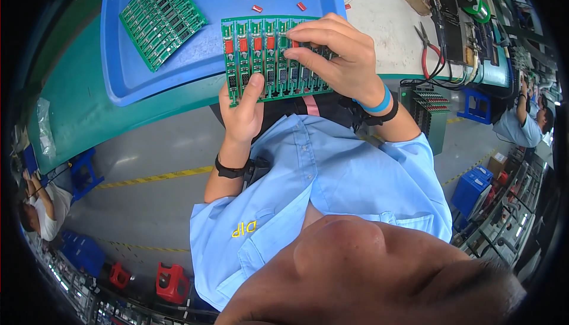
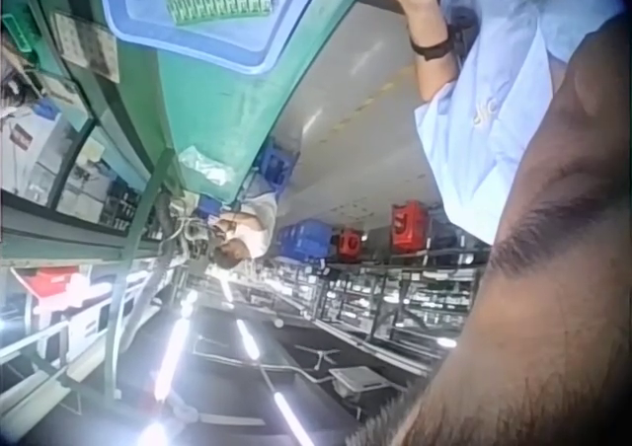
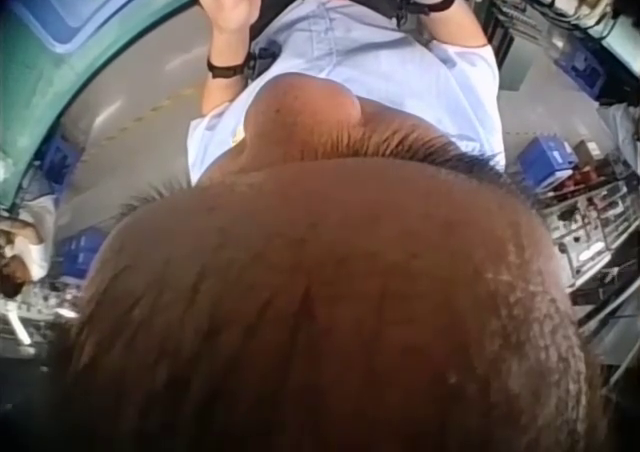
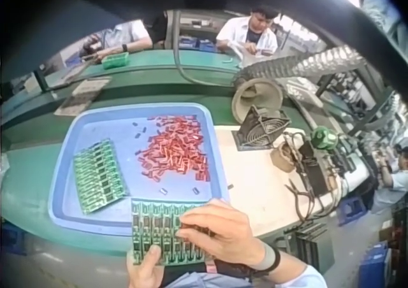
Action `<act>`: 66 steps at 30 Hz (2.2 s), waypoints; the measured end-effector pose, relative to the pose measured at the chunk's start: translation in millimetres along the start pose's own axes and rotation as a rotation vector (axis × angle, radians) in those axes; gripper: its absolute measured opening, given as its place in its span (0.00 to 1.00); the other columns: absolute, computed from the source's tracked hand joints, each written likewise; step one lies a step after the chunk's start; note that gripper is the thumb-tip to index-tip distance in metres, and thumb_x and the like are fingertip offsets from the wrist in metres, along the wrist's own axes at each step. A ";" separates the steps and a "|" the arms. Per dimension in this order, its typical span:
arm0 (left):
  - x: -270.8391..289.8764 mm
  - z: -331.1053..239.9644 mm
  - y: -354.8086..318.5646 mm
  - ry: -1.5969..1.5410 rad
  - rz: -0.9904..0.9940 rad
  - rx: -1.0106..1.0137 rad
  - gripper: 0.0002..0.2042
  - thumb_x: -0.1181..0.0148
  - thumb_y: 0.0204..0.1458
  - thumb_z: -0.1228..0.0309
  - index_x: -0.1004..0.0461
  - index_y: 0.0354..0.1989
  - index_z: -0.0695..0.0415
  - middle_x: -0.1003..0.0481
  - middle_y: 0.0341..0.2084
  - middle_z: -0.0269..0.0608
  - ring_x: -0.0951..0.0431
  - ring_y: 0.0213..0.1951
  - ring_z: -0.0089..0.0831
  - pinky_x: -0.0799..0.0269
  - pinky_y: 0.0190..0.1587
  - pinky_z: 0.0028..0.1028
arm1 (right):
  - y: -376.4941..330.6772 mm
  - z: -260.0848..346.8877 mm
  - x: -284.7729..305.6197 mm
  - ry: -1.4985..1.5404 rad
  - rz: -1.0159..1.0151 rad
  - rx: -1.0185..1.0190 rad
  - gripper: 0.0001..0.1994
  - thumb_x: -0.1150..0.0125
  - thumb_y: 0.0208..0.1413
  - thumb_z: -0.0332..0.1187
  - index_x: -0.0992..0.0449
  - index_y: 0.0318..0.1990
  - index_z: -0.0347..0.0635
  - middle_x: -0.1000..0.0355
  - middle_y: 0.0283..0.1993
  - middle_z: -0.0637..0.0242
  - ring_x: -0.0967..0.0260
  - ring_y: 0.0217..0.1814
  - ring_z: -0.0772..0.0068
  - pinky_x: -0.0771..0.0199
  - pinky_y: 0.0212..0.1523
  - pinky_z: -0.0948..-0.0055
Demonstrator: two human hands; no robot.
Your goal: The person picks up a circuit board and inserts red components into it by hand before placing the board onto a rack. He then picks up another circuit board from a tray and continues inserting red components into the slots.
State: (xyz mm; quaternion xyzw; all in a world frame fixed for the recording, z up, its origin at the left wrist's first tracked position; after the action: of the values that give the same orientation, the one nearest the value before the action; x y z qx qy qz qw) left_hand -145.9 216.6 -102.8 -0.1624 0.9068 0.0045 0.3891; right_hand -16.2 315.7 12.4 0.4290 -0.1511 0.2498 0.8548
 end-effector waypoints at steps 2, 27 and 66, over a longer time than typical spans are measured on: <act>-3.0 -1.8 0.3 0.003 -0.003 -0.008 0.11 0.47 0.61 0.76 0.27 0.51 0.62 0.24 0.45 0.40 0.25 0.44 0.24 0.29 0.47 0.27 | 0.2 0.1 0.1 -0.004 0.000 0.005 0.14 0.26 0.39 0.23 0.20 0.37 0.34 0.21 0.36 0.60 0.28 0.32 0.69 0.31 0.29 0.76; -4.0 -2.8 0.4 0.014 0.097 -0.037 0.12 0.47 0.61 0.78 0.28 0.52 0.65 0.24 0.45 0.42 0.25 0.46 0.24 0.29 0.48 0.27 | -1.6 4.4 -3.3 -0.058 0.005 0.060 0.15 0.24 0.37 0.25 0.19 0.36 0.37 0.22 0.35 0.62 0.29 0.32 0.71 0.33 0.30 0.76; 0.7 -10.1 -3.4 -0.099 0.115 -0.025 0.18 0.50 0.58 0.76 0.33 0.57 0.65 0.26 0.50 0.46 0.24 0.51 0.33 0.29 0.54 0.35 | 29.2 -54.8 -12.5 -0.546 0.484 0.161 0.06 0.32 0.47 0.33 0.17 0.33 0.48 0.27 0.37 0.73 0.33 0.44 0.68 0.33 0.44 0.68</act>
State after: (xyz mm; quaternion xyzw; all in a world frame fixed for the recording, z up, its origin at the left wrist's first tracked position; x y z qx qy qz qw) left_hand -152.5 211.8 -95.9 -0.1143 0.8940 0.0462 0.4307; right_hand -40.4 371.1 -6.4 0.4976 -0.4506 0.3321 0.6627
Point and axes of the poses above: each hand's wrist, its own y-axis towards the middle knuckle, its own x-axis out of the back of the hand, z = x × y, the point moved 8 cm from there along y, towards the middle knuckle
